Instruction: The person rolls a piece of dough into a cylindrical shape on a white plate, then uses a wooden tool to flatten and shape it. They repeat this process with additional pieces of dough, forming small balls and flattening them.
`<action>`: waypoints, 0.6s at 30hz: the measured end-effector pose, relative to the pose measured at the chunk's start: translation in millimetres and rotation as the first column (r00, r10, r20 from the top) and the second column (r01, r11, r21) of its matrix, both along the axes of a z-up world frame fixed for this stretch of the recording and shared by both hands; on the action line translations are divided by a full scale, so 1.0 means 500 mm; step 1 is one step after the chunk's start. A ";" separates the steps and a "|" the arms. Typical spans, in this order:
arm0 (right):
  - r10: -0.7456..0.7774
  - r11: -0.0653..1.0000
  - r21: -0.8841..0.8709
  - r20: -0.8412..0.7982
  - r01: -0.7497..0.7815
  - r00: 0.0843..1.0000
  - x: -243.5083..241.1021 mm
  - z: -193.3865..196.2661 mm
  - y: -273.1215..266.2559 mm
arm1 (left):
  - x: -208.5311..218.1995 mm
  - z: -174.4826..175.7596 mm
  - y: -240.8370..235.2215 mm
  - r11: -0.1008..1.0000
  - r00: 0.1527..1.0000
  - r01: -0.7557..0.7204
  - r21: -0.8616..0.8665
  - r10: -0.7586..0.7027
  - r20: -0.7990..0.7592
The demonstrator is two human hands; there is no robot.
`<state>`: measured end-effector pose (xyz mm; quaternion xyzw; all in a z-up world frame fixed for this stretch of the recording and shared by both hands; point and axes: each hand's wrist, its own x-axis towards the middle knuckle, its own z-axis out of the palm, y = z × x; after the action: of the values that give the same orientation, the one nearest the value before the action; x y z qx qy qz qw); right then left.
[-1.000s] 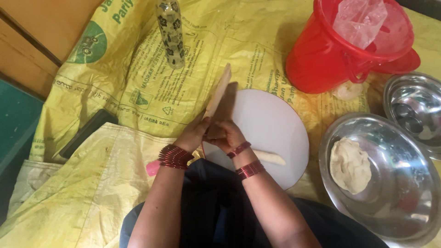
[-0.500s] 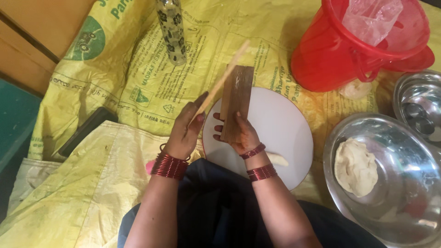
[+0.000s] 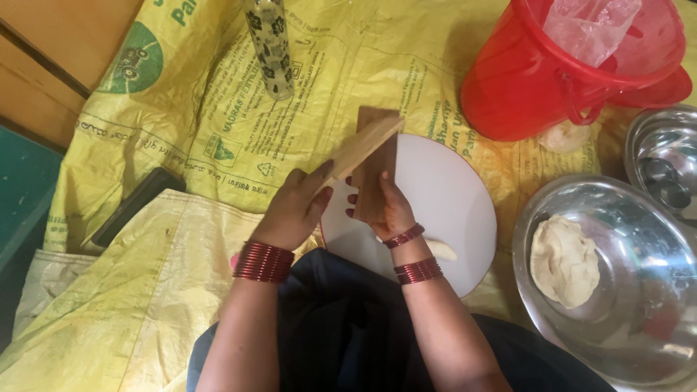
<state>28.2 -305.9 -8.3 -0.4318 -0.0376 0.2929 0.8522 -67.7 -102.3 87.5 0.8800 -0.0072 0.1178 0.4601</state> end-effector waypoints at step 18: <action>-0.048 0.934 -0.332 0.255 0.134 0.966 0.003 0.014 -0.029 | 0.076 -0.169 -0.051 0.924 0.964 -0.259 -0.282 0.264 -0.022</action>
<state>29.7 -320.7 -1.3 -0.6091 -0.0693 0.1998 0.7644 -29.7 -127.8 2.7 0.7975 0.1233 0.1851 0.5608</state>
